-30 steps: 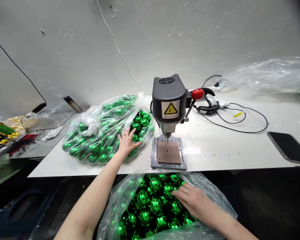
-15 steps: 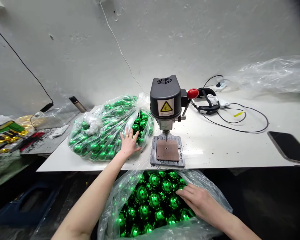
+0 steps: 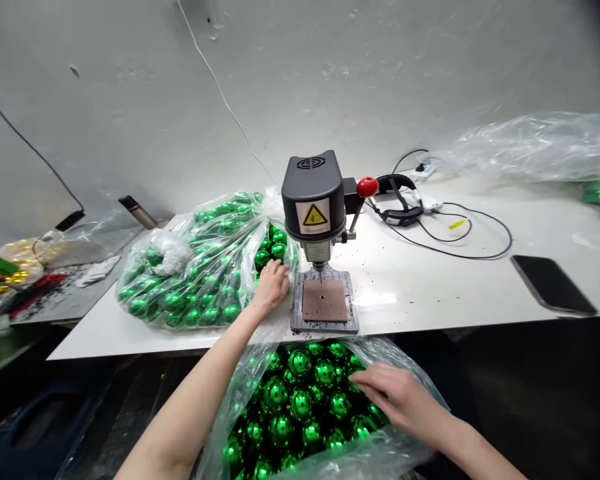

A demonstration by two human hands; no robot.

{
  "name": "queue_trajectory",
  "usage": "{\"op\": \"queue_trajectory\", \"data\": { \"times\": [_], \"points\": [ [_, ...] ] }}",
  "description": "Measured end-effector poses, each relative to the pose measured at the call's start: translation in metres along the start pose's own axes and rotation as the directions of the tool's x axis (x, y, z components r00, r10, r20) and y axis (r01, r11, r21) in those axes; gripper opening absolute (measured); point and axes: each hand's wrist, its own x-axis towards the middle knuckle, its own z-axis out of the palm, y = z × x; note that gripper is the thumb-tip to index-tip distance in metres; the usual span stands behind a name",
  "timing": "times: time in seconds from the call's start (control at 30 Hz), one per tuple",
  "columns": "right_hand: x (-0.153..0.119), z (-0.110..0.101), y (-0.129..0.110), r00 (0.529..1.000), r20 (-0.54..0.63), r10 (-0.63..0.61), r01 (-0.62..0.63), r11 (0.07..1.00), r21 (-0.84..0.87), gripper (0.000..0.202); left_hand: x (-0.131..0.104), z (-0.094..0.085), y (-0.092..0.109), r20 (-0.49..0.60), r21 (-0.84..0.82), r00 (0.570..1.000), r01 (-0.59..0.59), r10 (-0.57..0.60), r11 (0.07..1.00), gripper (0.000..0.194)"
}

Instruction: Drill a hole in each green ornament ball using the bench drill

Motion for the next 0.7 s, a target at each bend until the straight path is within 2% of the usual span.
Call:
{"op": "queue_trajectory", "data": {
  "times": [0.07, 0.1, 0.13, 0.2, 0.27, 0.33, 0.4, 0.43, 0.47, 0.5, 0.53, 0.57, 0.6, 0.63, 0.67, 0.7],
  "points": [
    [0.003, -0.019, 0.004, 0.994, -0.082, 0.067, -0.061, 0.995, 0.075, 0.023, 0.022, -0.009, -0.002, -0.160, -0.064, 0.985, 0.056, -0.066, 0.996, 0.040],
    [0.007, -0.030, 0.005, 0.985, -0.128, 0.114, -0.099, 0.988, 0.117, 0.022, 0.034, -0.012, -0.003, -0.200, -0.067, 0.974, 0.092, -0.103, 0.994, 0.040],
    [0.011, -0.042, 0.006, 0.971, -0.176, 0.162, -0.134, 0.977, 0.163, 0.021, 0.045, -0.014, -0.003, -0.194, -0.050, 0.971, 0.131, -0.138, 0.990, 0.040],
    [0.024, -0.067, 0.006, 0.933, -0.271, 0.238, -0.166, 0.950, 0.263, 0.020, 0.066, -0.014, -0.003, -0.100, 0.011, 0.977, 0.189, -0.187, 0.982, 0.036],
    [0.043, -0.092, 0.000, 0.889, -0.391, 0.239, -0.116, 0.943, 0.312, 0.019, 0.080, -0.013, -0.002, -0.007, 0.048, 0.978, 0.208, -0.208, 0.977, 0.028],
    [0.066, -0.116, -0.012, 0.825, -0.525, 0.206, -0.033, 0.947, 0.320, 0.018, 0.087, -0.015, 0.000, 0.013, 0.055, 0.977, 0.211, -0.212, 0.976, 0.023],
    [0.094, -0.138, -0.024, 0.714, -0.677, 0.181, 0.064, 0.945, 0.321, 0.019, 0.087, -0.021, 0.003, -0.087, -0.053, 0.964, 0.248, -0.252, 0.967, 0.024],
    [0.109, -0.148, -0.029, 0.682, -0.711, 0.172, 0.095, 0.943, 0.318, 0.019, 0.084, -0.027, 0.006, -0.170, -0.188, 0.938, 0.271, -0.303, 0.944, 0.026],
    [0.125, -0.158, -0.031, 0.646, -0.747, 0.158, 0.126, 0.943, 0.308, 0.019, 0.079, -0.034, 0.010, -0.238, -0.381, 0.894, 0.273, -0.379, 0.883, 0.028],
    [0.141, -0.166, -0.032, 0.632, -0.762, 0.140, 0.146, 0.944, 0.295, 0.019, 0.072, -0.041, 0.014, -0.247, -0.602, 0.847, 0.246, -0.470, 0.760, 0.031],
    [0.156, -0.172, -0.030, 0.625, -0.771, 0.122, 0.157, 0.948, 0.277, 0.021, 0.062, -0.048, 0.019, -0.173, -0.799, 0.819, 0.208, -0.547, 0.564, 0.033],
    [0.171, -0.177, -0.027, 0.630, -0.768, 0.113, 0.158, 0.950, 0.270, 0.022, 0.050, -0.055, 0.025, -0.027, -0.928, 0.820, 0.192, -0.571, 0.320, 0.035],
    [0.186, -0.181, -0.022, 0.639, -0.760, 0.114, 0.155, 0.949, 0.273, 0.023, 0.037, -0.061, 0.031, 0.148, -0.975, 0.834, 0.212, -0.532, 0.061, 0.036],
    [0.198, -0.182, -0.017, 0.652, -0.748, 0.122, 0.144, 0.949, 0.281, 0.024, 0.023, -0.065, 0.037, 0.307, -0.951, 0.840, 0.257, -0.448, -0.169, 0.035],
    [0.209, -0.182, -0.012, 0.668, -0.732, 0.134, 0.127, 0.949, 0.290, 0.023, 0.008, -0.068, 0.044, 0.423, -0.888, 0.831, 0.302, -0.360, -0.348, 0.033],
    [0.218, -0.180, -0.008, 0.688, -0.712, 0.142, 0.113, 0.948, 0.298, 0.023, -0.007, -0.069, 0.050, 0.495, -0.818, 0.816, 0.322, -0.299, -0.476, 0.030]
  ]
}}
